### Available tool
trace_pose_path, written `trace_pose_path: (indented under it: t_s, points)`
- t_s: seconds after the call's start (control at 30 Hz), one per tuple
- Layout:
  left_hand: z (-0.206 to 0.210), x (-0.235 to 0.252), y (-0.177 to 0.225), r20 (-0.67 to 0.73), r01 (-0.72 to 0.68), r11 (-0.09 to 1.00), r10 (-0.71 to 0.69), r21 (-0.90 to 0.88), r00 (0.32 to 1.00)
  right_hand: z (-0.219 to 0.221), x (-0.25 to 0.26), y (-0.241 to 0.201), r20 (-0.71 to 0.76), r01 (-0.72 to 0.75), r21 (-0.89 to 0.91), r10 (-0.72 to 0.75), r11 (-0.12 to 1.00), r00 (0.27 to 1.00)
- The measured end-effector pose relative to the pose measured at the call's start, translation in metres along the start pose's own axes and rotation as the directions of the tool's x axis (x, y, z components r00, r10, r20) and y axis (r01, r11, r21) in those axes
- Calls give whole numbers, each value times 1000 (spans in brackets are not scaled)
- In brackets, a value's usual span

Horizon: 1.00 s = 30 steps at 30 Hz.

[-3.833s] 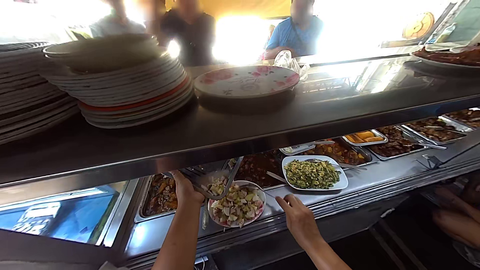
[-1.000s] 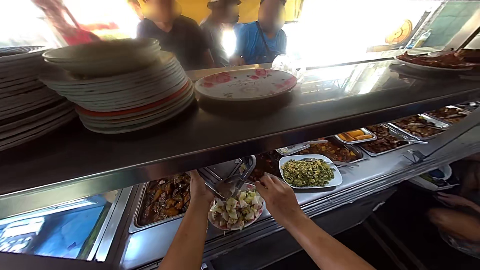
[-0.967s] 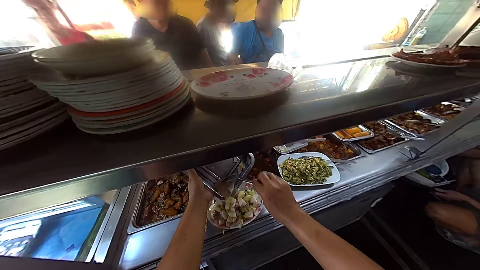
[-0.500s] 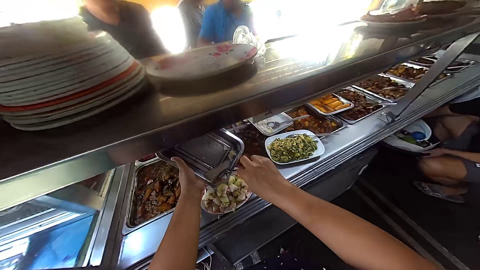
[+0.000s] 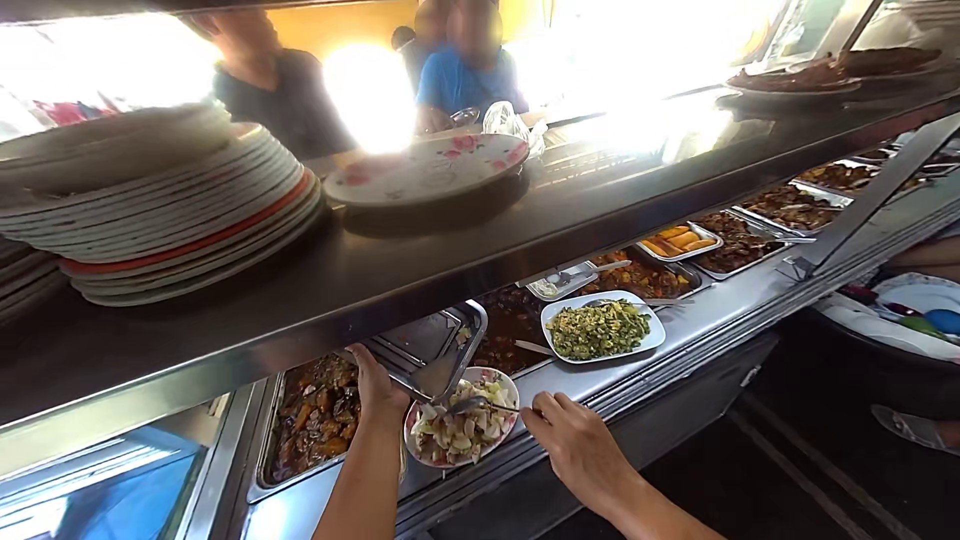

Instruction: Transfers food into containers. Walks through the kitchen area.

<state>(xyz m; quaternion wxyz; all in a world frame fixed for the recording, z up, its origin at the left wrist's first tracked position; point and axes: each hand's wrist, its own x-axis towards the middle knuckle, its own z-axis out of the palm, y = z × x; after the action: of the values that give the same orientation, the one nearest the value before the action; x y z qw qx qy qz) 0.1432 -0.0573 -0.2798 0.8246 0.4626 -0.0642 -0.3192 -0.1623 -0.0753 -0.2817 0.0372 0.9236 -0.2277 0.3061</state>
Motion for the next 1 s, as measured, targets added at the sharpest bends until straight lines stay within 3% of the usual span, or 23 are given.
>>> trace_pose_path:
  t_s: [0.2,0.37,0.53,0.8,0.9,1.0]
  points:
    - [-4,0,11,-53,7,999,-9,-51,999,10,-26,5,-190,-67,120,89,991,978]
    - [-4,-8,25,-109,11,998,-18,-59,994,19,-38,-2,-143,-113,273,156,956,977]
    - [-1,-15,33,-134,23,998,-29,-51,991,37,-35,-9,-106,-116,258,147,959,983]
    - [4,-27,43,-145,10,999,-16,-39,989,29,-40,-2,-124,-36,277,72,960,990]
    - [5,-28,41,-146,22,999,-28,-43,989,28,-44,6,-100,-73,305,108,949,989]
    - [4,-29,39,-148,25,999,-30,-33,988,20,-25,18,-190,-98,308,163,946,968]
